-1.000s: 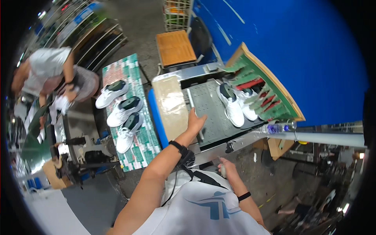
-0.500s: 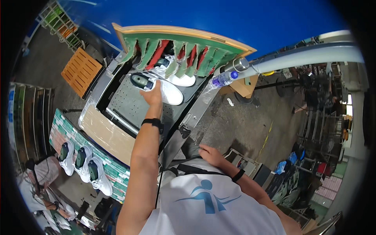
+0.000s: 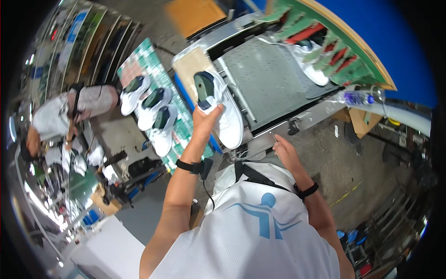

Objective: Applying adhesive and assembling shoe components in a factory setting.

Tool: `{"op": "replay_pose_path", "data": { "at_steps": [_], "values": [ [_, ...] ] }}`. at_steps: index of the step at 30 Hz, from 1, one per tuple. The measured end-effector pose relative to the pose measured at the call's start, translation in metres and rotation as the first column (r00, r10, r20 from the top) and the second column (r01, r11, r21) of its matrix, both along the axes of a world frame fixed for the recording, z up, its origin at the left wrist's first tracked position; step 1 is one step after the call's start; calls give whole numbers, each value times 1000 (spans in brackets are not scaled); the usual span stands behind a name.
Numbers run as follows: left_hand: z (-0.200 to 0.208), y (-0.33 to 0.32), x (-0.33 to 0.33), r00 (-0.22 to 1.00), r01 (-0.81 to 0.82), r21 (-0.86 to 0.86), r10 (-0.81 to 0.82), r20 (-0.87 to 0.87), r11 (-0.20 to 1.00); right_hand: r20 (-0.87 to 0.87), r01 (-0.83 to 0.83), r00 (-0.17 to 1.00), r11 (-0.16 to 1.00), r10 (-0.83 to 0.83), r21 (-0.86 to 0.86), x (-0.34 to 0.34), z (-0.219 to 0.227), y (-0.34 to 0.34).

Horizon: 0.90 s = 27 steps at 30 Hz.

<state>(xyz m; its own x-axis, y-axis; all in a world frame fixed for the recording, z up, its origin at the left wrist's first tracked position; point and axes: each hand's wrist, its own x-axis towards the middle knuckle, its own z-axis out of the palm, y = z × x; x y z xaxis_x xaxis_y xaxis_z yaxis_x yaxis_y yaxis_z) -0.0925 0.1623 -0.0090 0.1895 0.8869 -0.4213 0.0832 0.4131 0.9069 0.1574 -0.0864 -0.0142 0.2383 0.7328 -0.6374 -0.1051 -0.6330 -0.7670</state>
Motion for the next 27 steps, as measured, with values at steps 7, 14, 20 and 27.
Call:
{"op": "replay_pose_path", "data": {
  "at_steps": [7,14,20,27],
  "values": [
    [-32,-64,-101,883,-11,-14,3,-469,1000,314,-446,880,848,356,288,-114,4,77],
    [-69,-106,-94,953,137,12,-129,-273,990,424,-508,811,845,403,168,-153,-23,57],
    [-50,-73,-127,868,419,55,-382,-317,906,311,-491,853,847,419,206,-158,-15,82],
    [-62,-39,-121,835,498,206,-403,-375,842,373,-476,821,879,431,32,-140,-30,80]
  ]
}}
